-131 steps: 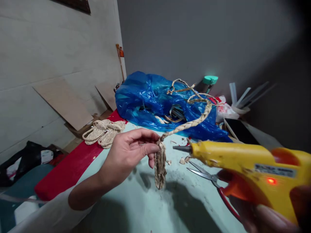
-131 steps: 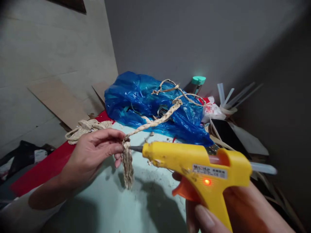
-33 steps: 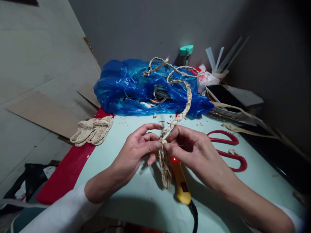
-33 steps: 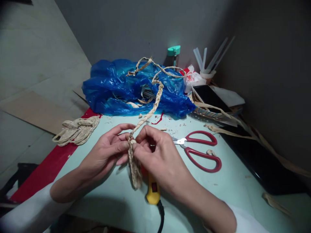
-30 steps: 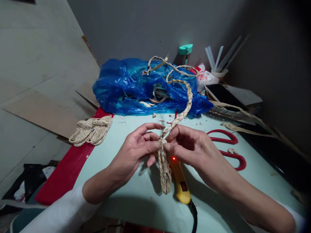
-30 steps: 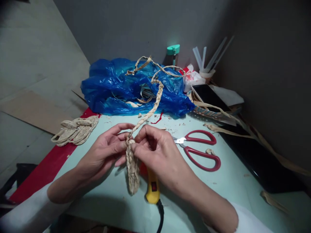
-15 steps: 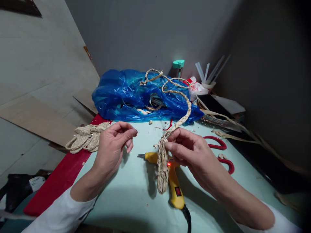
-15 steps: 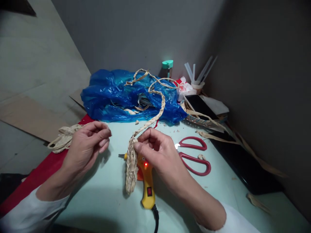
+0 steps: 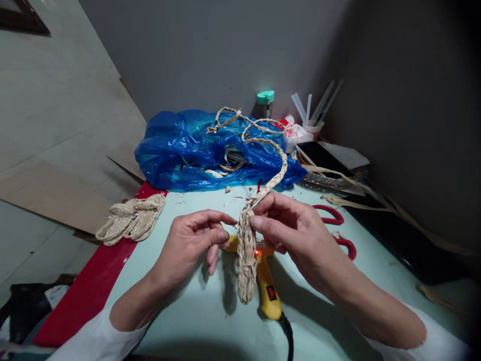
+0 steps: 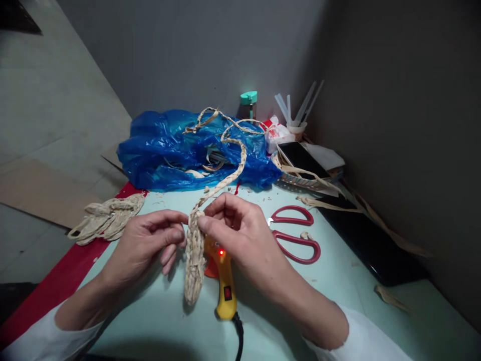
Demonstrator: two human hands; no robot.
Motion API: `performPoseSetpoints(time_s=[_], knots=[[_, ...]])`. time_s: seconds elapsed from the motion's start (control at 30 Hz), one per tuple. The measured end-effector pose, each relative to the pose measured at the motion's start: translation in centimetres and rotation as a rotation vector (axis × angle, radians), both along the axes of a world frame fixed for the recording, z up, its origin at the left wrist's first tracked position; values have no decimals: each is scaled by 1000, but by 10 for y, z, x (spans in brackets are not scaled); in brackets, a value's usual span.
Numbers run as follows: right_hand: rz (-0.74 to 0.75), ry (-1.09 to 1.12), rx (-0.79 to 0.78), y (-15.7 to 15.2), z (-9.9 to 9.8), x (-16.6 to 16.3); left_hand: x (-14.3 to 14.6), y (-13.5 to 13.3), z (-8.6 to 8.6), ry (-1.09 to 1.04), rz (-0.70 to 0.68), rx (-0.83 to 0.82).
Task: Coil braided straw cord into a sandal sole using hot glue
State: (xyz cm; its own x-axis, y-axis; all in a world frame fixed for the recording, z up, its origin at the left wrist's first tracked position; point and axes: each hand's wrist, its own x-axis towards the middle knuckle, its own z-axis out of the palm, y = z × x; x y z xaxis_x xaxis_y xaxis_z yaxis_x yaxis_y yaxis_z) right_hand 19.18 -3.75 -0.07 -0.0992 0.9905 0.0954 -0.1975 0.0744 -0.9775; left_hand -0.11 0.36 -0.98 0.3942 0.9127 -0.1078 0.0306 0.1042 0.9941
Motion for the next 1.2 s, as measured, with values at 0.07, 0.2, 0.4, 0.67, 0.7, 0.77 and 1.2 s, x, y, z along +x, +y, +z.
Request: performPoseSetpoints(time_s=[0.07, 0.2, 0.4, 0.67, 0.7, 0.77, 1.2], knots=[[-2, -14, 12, 0, 1, 0, 0, -1, -1, -33, -27, -18], [15, -68, 0, -1, 5, -1, 1, -2, -1, -100, -57, -27], [0, -197, 23, -3, 7, -5, -3, -2, -3, -29, 9, 69], [-80, -401, 158, -4, 3, -8, -2, -2, -6, -94, -134, 96], [-93, -437, 181, -3, 2, -8, -2, -3, -6, -77, -123, 106], [-114, -506, 228, -3, 1, -9, -1, -5, -3, -60, -105, 129], [-216, -793, 418, -8, -4, -10, 4, -12, 2, -71, 41, 107]])
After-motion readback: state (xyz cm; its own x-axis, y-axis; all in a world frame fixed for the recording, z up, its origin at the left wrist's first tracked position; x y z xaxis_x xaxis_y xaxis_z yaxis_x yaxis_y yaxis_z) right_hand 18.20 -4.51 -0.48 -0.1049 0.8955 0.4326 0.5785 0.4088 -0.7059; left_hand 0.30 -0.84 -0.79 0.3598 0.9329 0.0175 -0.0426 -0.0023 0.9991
